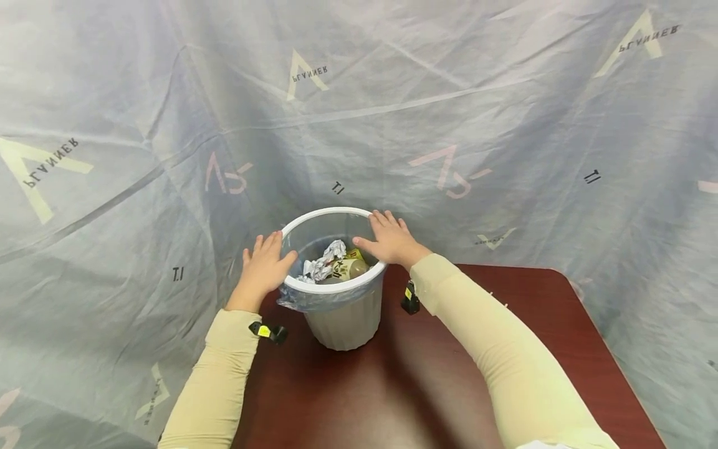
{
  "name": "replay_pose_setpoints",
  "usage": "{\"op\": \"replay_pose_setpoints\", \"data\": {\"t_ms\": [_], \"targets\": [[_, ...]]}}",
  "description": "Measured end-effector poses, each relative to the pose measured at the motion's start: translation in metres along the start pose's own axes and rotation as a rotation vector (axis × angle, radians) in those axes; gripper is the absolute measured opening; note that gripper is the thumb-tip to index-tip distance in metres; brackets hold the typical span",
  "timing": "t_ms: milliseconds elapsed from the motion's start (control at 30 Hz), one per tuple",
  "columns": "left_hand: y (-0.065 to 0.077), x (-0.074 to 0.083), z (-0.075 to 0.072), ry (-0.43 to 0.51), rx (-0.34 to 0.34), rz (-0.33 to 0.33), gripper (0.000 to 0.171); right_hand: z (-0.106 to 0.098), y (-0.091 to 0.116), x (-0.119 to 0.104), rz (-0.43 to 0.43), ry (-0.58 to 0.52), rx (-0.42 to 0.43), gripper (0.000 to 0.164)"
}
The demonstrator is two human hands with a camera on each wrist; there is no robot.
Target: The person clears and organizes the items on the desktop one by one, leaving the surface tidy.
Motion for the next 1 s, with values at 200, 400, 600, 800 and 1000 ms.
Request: {"op": "replay_pose_setpoints", "data": {"t_ms": [200,400,600,800,1000], "targets": [[-0.032,0.033,0.026,0.007,-0.051,0.081,0.079,-0.008,0.018,0.041,0.091,0.006,0.015,0.095],[-0.057,0.076,0.045,0.011,-0.092,0.133,0.077,-0.026,0.04,0.079,0.17,0.021,0.041,0.093],[-0.075,0.111,0.056,-0.001,-0.123,0.157,0.074,-0.041,0.053,0.109,0.239,0.014,0.044,0.09],[-0.092,0.118,0.065,-0.065,-0.121,0.162,0.073,-0.046,0.053,0.122,0.275,0.014,0.034,0.094],[-0.092,0.108,0.062,-0.05,-0.079,0.16,0.068,-0.037,0.045,0.12,0.263,0.028,0.038,0.099]]}}
Point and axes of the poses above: each hand's wrist, its own y-axis away from the middle knuckle, its own z-axis out of the palm, x = y × z, the point moved 10 cm from there along -y, towards the middle knuckle, and after that the axes turned 3 degrees about -z, right-handed, at the moved point
